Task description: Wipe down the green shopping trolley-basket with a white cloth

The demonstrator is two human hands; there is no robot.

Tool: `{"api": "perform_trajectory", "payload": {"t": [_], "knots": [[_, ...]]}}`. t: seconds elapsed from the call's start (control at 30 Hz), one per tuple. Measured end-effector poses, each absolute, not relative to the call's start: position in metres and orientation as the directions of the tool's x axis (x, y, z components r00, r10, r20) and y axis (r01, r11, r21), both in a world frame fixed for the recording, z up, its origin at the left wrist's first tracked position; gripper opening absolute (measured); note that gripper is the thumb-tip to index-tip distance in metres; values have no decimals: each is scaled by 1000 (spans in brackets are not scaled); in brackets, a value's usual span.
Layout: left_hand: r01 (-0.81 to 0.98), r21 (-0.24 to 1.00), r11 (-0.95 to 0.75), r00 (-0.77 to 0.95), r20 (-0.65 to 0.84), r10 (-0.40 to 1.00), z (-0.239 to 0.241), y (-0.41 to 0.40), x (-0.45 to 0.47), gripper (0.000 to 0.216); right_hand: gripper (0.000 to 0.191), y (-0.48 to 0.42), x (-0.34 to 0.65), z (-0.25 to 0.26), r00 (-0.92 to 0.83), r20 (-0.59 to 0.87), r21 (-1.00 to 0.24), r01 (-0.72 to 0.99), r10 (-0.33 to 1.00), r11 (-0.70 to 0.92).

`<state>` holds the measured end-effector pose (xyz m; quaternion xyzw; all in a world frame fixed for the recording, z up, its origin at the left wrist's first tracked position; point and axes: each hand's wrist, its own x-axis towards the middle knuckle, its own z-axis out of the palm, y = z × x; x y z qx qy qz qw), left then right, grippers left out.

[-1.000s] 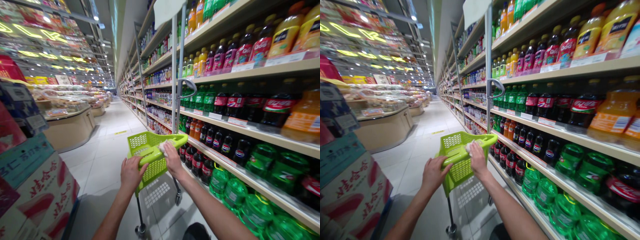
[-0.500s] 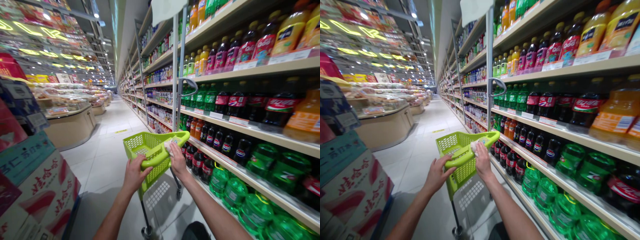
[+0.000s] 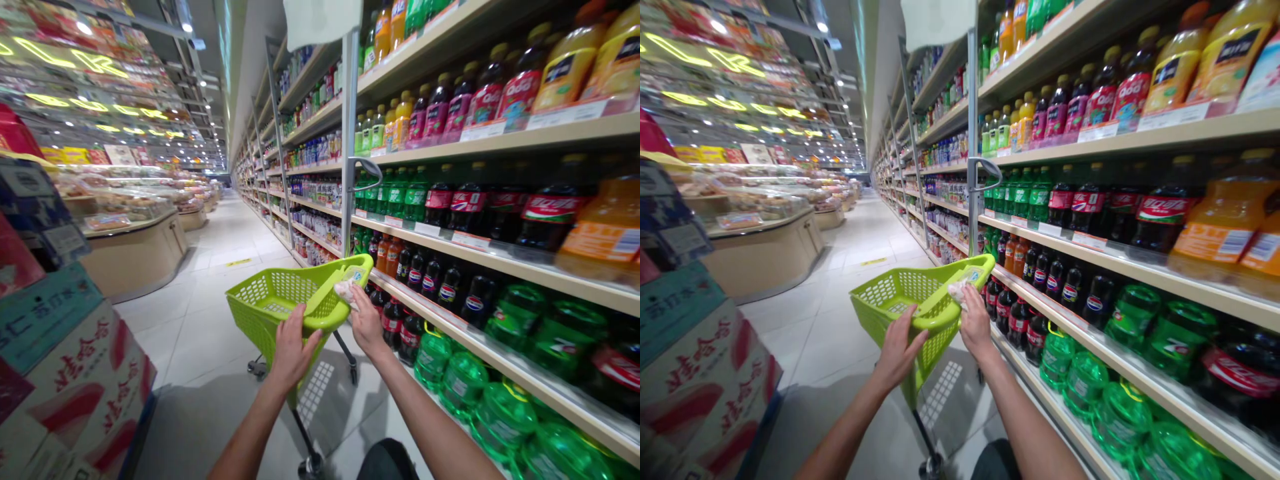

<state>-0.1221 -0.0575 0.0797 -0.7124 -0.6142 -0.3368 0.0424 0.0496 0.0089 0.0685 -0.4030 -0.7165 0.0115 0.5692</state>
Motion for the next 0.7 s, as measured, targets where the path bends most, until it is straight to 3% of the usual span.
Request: {"api": "perform_trajectory", "payload": {"t": [0.23,0.33,0.43,0.7], "knots": [[934,291,-206,70,417,906,78,-50,-113,50,52,-22,55,74,-242,811,-362,507,533,782],[924,287,-251,128,388,913,78,-49,-113,50,51,-15,72,73,-169,796,-393,587,582,708],[936,304,-178,65,350,935,75,-46,-115,50,53,-11,78,70,-66,802,-411,662,594,627],[947,248,-202,113,333,936,69,-43,-115,50,55,-37,49,61,-231,921,-68,699,315,712]]}}
